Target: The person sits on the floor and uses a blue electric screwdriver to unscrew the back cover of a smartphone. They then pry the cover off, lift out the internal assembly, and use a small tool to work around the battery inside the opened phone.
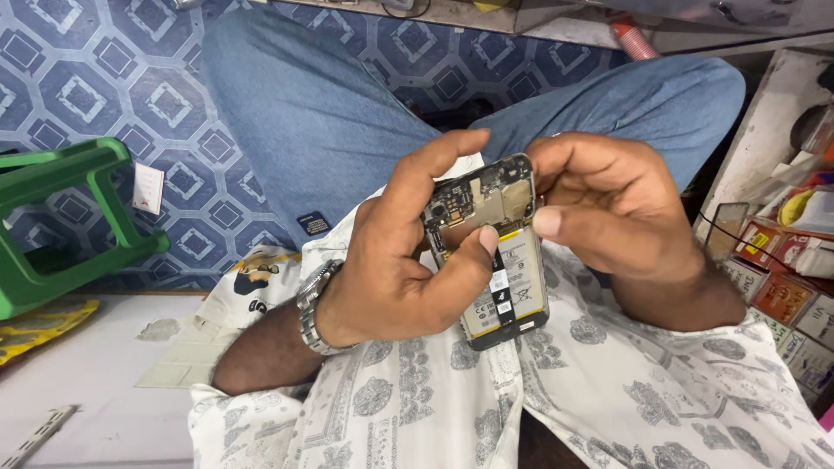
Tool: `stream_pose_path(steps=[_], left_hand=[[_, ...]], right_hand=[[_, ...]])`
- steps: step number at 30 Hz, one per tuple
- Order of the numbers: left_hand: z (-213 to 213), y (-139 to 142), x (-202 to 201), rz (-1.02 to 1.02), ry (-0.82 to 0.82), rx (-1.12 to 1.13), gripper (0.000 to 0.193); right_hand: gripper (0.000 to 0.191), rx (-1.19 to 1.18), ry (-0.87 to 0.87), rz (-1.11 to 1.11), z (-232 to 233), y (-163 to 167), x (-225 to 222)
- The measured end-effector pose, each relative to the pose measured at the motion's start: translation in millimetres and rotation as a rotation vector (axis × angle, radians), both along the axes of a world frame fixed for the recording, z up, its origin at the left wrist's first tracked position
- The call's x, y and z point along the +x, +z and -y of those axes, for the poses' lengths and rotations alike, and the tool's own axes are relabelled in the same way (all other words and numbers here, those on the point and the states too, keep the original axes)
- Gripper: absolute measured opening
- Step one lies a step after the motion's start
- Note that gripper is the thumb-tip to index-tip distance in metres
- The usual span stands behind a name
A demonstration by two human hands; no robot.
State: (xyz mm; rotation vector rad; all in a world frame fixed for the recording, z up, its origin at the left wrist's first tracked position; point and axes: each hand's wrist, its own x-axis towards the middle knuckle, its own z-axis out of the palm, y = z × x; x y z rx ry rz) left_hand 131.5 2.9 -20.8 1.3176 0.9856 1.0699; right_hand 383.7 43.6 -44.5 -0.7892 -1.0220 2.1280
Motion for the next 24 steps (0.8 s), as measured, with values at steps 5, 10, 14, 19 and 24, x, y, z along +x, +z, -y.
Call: stream_pose_path(steps=[5, 10, 14, 19, 24], left_hand=[[3, -4, -2, 0.022, -0.031, 0.019, 0.051], [2, -1, -1, -0.006, -0.030, 0.005, 0.053], [0, 3, 1, -0.042, -0.012, 0.034, 0.054], [0, 5, 3, -0.064, -0.003, 0.060, 0.053], [-1, 5, 4, -0.078, -0.008, 0.100, 0.052]], right_hand=[[0.029, 0.063, 0.066, 0.007, -4, 4, -8], [0.023, 0.171, 0.039, 0.073, -1, 15, -14], [0.019, 0.218, 0.045, 0.114, -1, 21, -16], [0.024, 0.270, 0.034, 0.174, 0, 26, -19], [0.028, 0.282, 0.039, 0.223, -1, 26, -21]])
